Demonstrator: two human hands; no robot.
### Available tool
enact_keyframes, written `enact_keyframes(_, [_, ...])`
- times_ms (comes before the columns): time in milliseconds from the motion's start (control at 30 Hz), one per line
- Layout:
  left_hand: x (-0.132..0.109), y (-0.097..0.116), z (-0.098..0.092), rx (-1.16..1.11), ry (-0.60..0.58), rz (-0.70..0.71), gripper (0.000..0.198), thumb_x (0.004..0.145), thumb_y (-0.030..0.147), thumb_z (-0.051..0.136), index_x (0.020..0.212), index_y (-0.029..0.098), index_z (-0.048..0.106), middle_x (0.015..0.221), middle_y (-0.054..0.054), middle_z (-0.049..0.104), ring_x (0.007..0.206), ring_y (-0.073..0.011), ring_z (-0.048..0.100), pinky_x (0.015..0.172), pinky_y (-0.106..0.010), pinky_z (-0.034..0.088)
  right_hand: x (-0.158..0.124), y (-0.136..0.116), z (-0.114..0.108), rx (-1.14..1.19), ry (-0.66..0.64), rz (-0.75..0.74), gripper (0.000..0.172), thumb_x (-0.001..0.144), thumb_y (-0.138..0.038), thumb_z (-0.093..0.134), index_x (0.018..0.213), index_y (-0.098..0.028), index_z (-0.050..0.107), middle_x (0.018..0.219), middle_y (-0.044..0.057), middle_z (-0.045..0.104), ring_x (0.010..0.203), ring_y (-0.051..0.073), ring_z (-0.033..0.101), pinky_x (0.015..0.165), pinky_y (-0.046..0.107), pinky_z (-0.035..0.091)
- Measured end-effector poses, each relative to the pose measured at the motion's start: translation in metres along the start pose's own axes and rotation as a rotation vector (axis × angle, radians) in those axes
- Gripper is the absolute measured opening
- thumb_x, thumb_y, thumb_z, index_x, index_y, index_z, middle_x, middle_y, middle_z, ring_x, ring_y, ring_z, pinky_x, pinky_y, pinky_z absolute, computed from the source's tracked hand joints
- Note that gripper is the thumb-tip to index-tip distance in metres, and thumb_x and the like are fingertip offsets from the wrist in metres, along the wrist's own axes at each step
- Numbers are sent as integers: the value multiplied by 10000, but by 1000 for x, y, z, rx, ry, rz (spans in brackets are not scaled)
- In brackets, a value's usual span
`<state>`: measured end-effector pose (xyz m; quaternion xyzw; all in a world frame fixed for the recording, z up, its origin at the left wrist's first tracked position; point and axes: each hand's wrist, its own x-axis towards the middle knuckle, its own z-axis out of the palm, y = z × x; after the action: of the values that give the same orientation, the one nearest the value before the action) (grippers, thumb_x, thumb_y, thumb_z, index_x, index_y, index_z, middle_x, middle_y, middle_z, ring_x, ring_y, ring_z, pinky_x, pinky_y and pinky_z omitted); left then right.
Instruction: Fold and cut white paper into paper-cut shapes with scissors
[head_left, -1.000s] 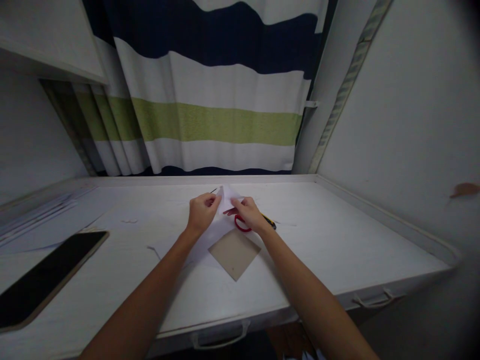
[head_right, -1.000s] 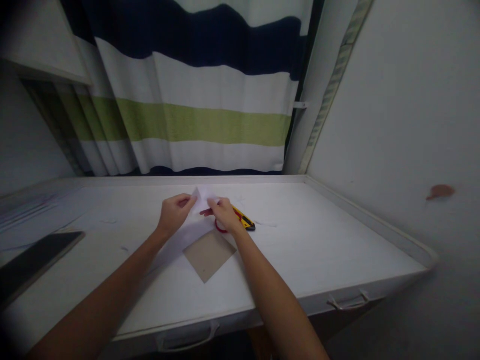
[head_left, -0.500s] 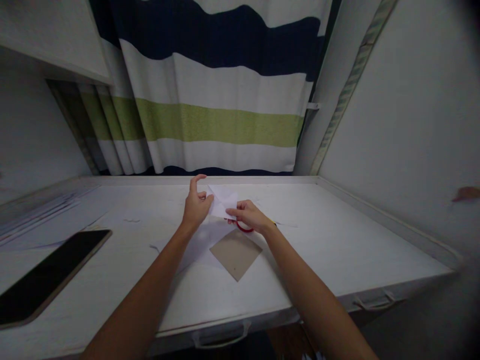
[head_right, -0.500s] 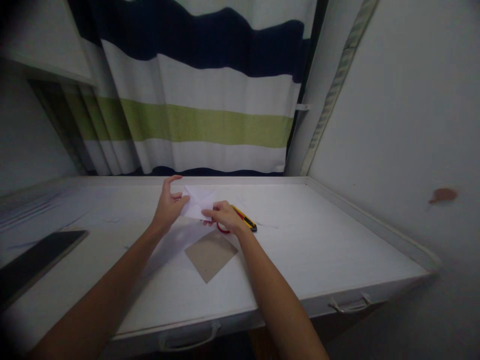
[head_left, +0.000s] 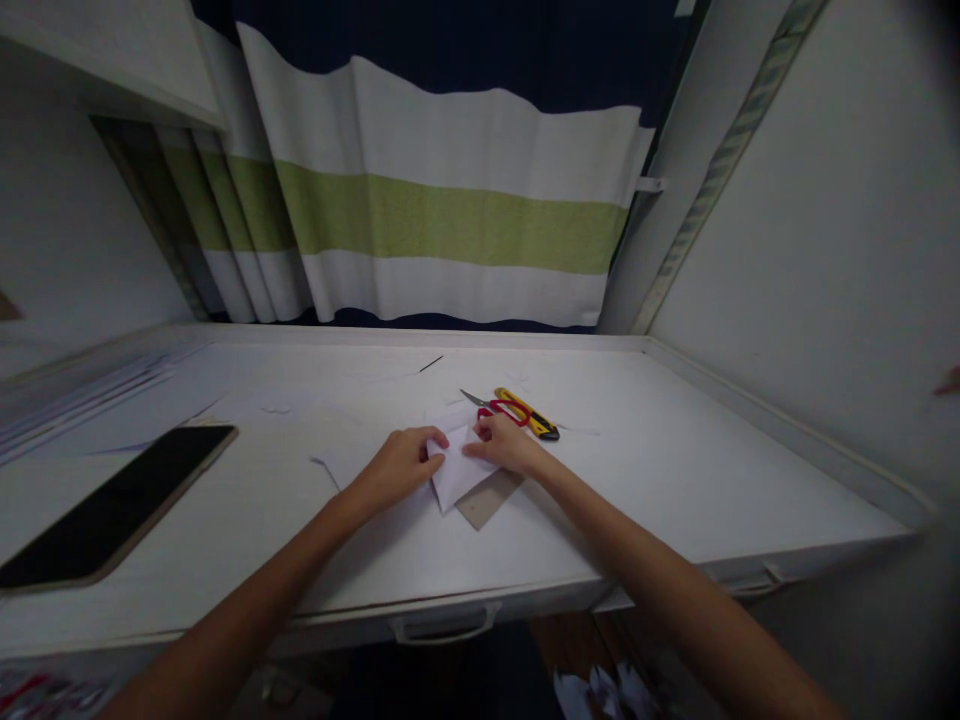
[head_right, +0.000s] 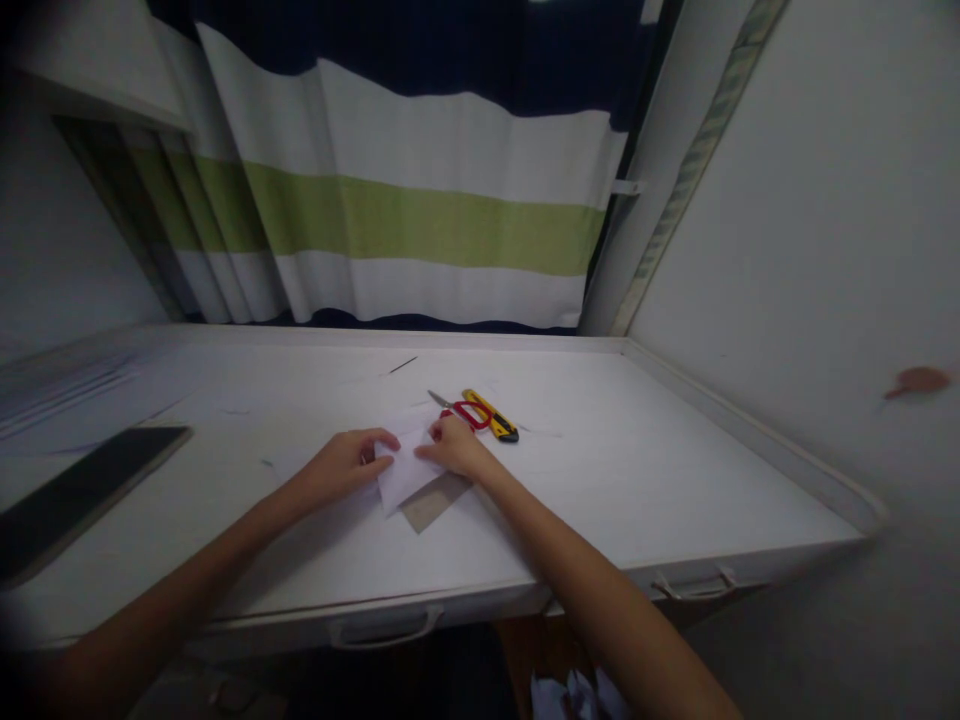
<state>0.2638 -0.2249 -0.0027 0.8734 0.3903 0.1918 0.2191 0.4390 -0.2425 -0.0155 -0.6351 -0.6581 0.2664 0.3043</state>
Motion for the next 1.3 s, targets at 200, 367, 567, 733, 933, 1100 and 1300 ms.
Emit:
enact_keyframes(200, [-12, -7, 19, 373, 175, 303, 261, 721, 174, 486, 950, 229, 600, 1071, -119, 458, 961, -275, 433, 738, -451, 365, -9, 4, 1, -182, -10, -43, 184, 580, -245, 650, 593, -147, 494, 544, -36, 428, 496, 74, 357, 469, 220, 222])
enact_keyframes(367, [-8, -5, 24, 394, -2, 517, 281, 793, 81, 356, 944, 136, 587, 993, -120, 533, 851, -183, 502, 738, -353, 412, 0, 10, -5, -309, -50, -132, 238, 634, -330, 625, 742, -132, 548, 643, 10, 515, 536, 91, 416, 483, 220, 261])
enact_keyframes(567, [5, 4, 23, 441, -71, 505, 282, 821, 294, 396, 888, 93, 582, 896, -124, 563, 805, -186, 530, 730, -335, 444, 11, 22, -6, -259, -24, -197, 157, 705, -292, 559, 732, -140, 532, 601, 1, 527, 520, 85, 432, 479, 216, 272])
enact_keyframes(733, [10, -3, 18, 429, -46, 518, 369, 798, 419, 404, 889, 106, 576, 897, -131, 575, 819, -213, 541, 715, -362, 454, 13, 27, 4, -201, 77, -242, 124, 743, -263, 499, 706, -146, 514, 549, -21, 491, 484, 74, 403, 471, 212, 251])
enact_keyframes(933, [18, -32, 3, 401, 4, 602, 532, 717, 519, 479, 1072, 122, 502, 1071, -160, 539, 980, -262, 497, 810, -414, 415, 47, 25, 19, -214, 135, -281, 108, 758, -236, 466, 717, -145, 507, 577, -3, 500, 512, 93, 412, 498, 225, 251])
enact_keyframes(1100, [17, -40, 0, 357, 134, 636, 261, 790, 306, 464, 977, 141, 538, 982, -114, 574, 916, -202, 522, 791, -377, 432, 77, 19, 29, -108, 175, -306, 104, 769, -235, 438, 727, -150, 478, 584, -9, 482, 523, 95, 410, 507, 224, 265])
enact_keyframes(1300, [3, -21, -5, 302, 460, 753, 139, 730, 137, 542, 867, 153, 527, 880, -80, 561, 837, -163, 516, 719, -315, 462, 50, 12, 15, 324, 30, -194, 117, 747, -276, 468, 710, -175, 420, 473, -79, 332, 403, 52, 282, 400, 188, 208])
